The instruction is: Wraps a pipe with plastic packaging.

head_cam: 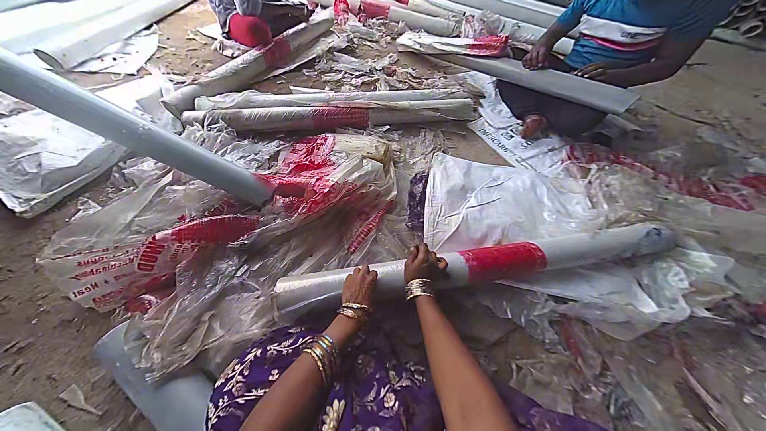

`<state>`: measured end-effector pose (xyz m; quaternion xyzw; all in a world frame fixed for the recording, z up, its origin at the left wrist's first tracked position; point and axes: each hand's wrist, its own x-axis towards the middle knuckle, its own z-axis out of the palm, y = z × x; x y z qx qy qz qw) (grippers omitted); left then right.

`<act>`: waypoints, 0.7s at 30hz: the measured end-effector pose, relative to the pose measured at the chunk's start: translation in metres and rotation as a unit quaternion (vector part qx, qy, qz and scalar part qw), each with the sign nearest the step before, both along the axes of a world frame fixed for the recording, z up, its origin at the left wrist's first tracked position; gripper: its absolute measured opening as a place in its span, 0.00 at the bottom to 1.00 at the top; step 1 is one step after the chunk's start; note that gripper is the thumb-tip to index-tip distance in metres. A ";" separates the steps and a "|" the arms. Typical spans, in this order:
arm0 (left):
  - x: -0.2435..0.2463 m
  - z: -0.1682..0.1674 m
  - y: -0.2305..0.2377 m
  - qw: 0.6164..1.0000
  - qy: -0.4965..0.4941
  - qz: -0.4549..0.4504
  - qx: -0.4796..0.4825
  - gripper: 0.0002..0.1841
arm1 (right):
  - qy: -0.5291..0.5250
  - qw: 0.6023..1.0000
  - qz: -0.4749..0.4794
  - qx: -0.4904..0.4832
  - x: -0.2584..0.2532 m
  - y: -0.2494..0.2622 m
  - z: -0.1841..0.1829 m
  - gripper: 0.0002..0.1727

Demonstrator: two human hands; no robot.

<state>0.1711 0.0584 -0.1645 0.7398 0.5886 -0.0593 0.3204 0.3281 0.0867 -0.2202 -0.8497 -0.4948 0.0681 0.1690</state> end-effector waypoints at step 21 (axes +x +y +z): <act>0.026 0.011 -0.016 0.989 -0.029 -0.024 0.141 0.28 | 0.079 0.989 -0.031 0.122 0.009 -0.006 -0.004 0.20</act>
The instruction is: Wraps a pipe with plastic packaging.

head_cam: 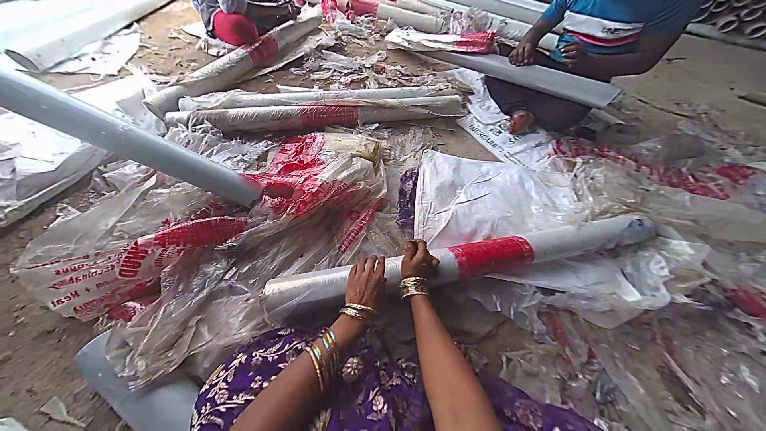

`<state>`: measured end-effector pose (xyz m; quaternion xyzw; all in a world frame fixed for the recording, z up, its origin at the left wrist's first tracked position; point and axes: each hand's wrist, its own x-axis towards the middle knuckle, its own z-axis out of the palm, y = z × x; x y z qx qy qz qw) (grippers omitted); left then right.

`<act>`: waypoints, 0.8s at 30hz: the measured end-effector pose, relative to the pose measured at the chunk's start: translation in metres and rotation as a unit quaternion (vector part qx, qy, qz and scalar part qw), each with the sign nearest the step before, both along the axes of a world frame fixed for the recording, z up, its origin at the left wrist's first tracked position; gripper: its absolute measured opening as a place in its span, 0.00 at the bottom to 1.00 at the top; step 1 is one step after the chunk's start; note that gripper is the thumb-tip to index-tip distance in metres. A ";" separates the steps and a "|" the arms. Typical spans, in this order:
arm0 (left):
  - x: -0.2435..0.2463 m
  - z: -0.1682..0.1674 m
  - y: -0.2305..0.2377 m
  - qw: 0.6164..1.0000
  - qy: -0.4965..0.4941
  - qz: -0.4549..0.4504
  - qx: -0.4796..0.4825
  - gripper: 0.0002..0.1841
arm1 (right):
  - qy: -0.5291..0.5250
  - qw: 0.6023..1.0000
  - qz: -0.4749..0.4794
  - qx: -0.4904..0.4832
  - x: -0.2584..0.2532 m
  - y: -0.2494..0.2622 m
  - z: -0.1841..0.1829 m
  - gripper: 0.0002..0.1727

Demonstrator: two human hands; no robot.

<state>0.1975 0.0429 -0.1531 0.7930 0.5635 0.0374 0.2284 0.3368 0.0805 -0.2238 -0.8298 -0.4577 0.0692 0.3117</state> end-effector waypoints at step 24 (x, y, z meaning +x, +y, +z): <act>-0.013 -0.054 0.032 0.938 -0.299 -0.010 -0.173 0.14 | -0.130 0.858 0.315 -0.386 0.064 0.049 0.164 0.19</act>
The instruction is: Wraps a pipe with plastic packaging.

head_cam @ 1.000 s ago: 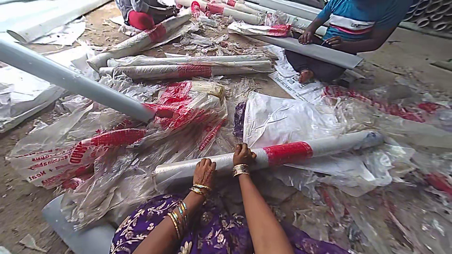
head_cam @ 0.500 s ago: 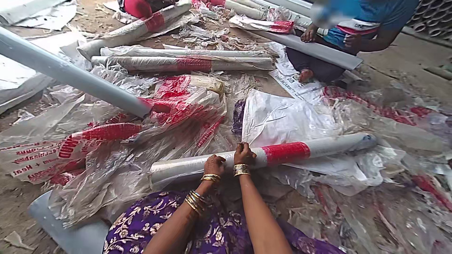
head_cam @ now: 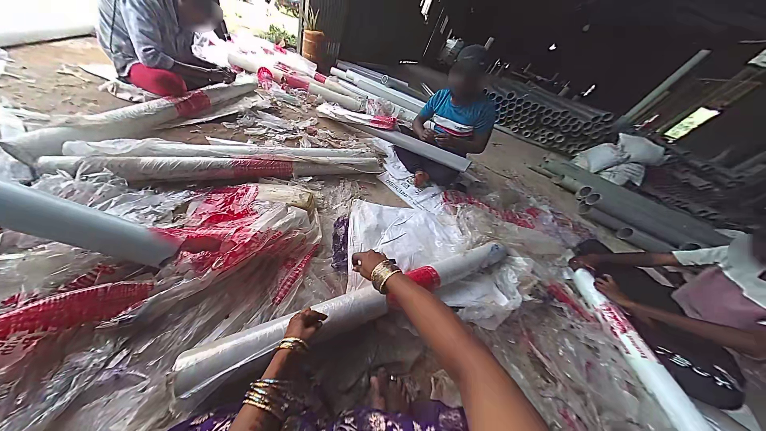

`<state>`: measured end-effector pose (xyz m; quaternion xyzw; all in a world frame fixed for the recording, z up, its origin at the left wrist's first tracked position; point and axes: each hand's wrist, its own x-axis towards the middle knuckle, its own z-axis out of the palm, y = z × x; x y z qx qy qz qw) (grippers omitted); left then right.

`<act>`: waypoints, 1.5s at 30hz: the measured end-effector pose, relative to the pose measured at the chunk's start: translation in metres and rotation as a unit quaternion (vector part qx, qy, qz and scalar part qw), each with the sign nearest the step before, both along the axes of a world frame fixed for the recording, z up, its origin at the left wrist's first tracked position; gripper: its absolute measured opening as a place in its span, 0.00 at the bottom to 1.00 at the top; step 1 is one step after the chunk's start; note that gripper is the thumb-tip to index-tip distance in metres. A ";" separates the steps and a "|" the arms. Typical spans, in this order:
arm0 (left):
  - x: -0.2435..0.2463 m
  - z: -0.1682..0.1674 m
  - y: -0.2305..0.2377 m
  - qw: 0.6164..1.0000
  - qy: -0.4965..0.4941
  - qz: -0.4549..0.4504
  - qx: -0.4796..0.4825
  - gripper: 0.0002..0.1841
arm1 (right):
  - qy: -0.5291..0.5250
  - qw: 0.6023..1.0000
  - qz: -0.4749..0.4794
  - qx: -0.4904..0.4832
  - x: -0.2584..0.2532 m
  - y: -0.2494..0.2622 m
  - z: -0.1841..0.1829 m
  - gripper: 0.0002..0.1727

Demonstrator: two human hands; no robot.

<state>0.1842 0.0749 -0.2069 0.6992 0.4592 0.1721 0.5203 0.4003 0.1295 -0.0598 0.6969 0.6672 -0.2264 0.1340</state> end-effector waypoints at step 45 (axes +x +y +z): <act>0.006 0.001 -0.013 0.998 0.052 0.014 0.041 0.17 | 0.027 0.996 0.063 0.055 -0.012 -0.058 -0.068 0.19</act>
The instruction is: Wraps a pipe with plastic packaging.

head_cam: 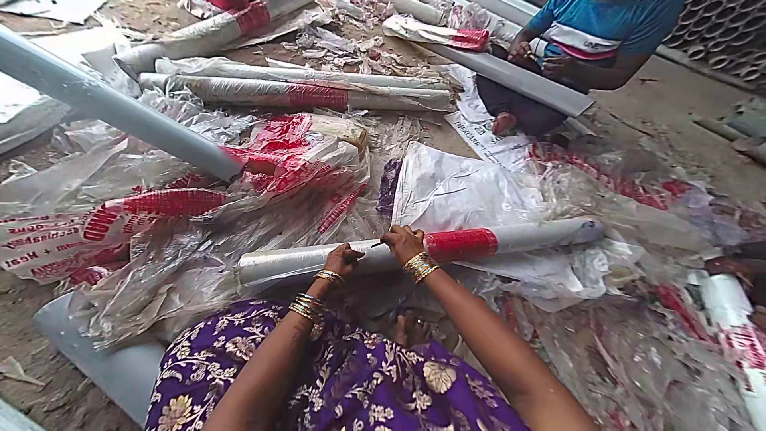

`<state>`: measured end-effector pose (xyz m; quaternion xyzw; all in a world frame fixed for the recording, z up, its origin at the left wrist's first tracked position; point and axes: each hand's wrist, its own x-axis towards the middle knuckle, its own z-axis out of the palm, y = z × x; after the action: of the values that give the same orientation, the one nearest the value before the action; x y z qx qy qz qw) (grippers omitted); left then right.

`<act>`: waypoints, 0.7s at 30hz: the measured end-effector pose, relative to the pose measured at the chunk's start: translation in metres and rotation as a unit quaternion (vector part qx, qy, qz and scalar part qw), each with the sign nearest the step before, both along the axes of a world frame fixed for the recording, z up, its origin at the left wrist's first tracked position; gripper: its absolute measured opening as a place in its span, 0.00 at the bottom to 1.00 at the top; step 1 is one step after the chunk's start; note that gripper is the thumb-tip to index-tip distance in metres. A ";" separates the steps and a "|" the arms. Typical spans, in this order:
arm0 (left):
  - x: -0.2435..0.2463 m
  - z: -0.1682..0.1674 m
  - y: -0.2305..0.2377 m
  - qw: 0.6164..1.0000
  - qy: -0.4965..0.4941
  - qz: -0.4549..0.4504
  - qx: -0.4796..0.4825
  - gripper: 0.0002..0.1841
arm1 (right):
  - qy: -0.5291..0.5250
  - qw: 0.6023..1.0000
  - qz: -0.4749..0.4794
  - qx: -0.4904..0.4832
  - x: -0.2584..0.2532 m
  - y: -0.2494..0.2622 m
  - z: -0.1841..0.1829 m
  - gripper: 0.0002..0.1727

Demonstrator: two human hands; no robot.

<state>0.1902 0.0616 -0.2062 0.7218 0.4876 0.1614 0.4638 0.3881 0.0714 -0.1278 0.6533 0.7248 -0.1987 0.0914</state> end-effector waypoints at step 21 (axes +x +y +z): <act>-0.003 -0.005 0.002 1.000 0.000 -0.009 -0.002 0.18 | 0.004 0.991 0.101 0.088 -0.017 0.002 -0.025 0.21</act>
<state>0.1876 0.0641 -0.2115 0.7250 0.4816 0.1564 0.4668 0.3709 0.0729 -0.1528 0.5816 0.8020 -0.1265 0.0506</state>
